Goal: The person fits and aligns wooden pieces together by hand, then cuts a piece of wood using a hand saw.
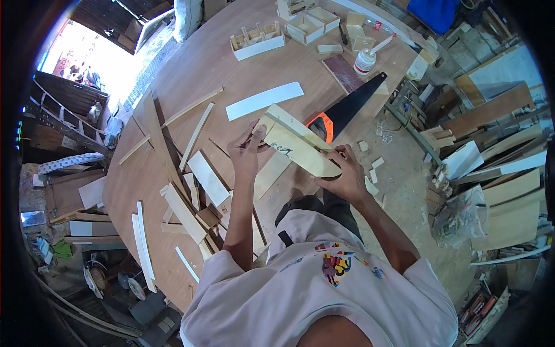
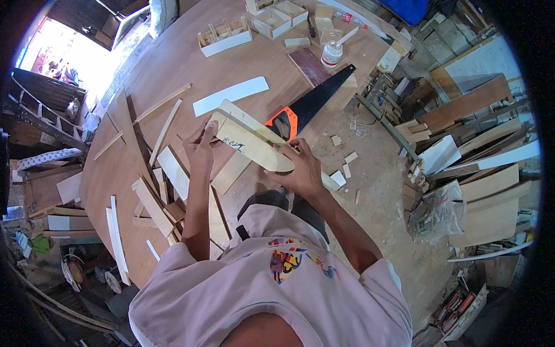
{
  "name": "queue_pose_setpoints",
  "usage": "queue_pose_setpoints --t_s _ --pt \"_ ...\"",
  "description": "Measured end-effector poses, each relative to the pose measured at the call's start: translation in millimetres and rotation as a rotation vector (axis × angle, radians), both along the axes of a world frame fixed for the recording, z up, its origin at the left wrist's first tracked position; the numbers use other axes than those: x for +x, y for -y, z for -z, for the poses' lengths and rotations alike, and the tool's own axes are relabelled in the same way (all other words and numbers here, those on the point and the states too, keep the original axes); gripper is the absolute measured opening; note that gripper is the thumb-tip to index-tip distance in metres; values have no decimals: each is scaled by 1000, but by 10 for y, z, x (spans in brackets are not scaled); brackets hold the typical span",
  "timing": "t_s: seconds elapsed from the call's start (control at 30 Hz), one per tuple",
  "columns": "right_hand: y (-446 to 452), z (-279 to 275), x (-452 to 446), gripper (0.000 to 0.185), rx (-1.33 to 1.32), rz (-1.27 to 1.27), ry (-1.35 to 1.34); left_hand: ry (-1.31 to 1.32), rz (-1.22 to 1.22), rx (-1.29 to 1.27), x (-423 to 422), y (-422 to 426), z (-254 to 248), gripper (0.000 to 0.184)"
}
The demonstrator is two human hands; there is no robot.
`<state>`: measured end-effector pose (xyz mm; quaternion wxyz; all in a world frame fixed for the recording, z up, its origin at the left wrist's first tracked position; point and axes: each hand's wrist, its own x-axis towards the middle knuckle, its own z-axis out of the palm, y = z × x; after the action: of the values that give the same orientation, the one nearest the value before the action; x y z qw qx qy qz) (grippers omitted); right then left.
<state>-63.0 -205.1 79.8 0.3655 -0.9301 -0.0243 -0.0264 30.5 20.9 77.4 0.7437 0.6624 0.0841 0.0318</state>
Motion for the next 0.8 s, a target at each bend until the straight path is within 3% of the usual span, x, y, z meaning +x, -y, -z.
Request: queue_pose_setpoints --t_s 0.23,0.33,0.4,0.43,0.5,0.6,0.7,0.8 --pt "3 -65 2 60 35 -8 -83 29 -21 29 -35 33 -4 36" --pt "13 -83 4 56 197 -29 -93 48 -12 69 -59 14 13 35" --pt "48 14 45 48 682 -59 -37 61 -7 108 -86 -2 40 34" --pt "83 1 46 48 682 -61 -39 81 22 112 -101 5 74 33" --pt "169 -58 50 46 549 -82 -392 101 49 118 -139 25 90 33" --pt "329 16 84 45 534 -253 -481 126 74 142 -197 98 57 31" --pt "349 36 59 44 675 -283 -473 118 92 139 -236 128 30 31" --pt "372 -10 32 43 653 -328 -432 128 122 144 -255 138 16 31"
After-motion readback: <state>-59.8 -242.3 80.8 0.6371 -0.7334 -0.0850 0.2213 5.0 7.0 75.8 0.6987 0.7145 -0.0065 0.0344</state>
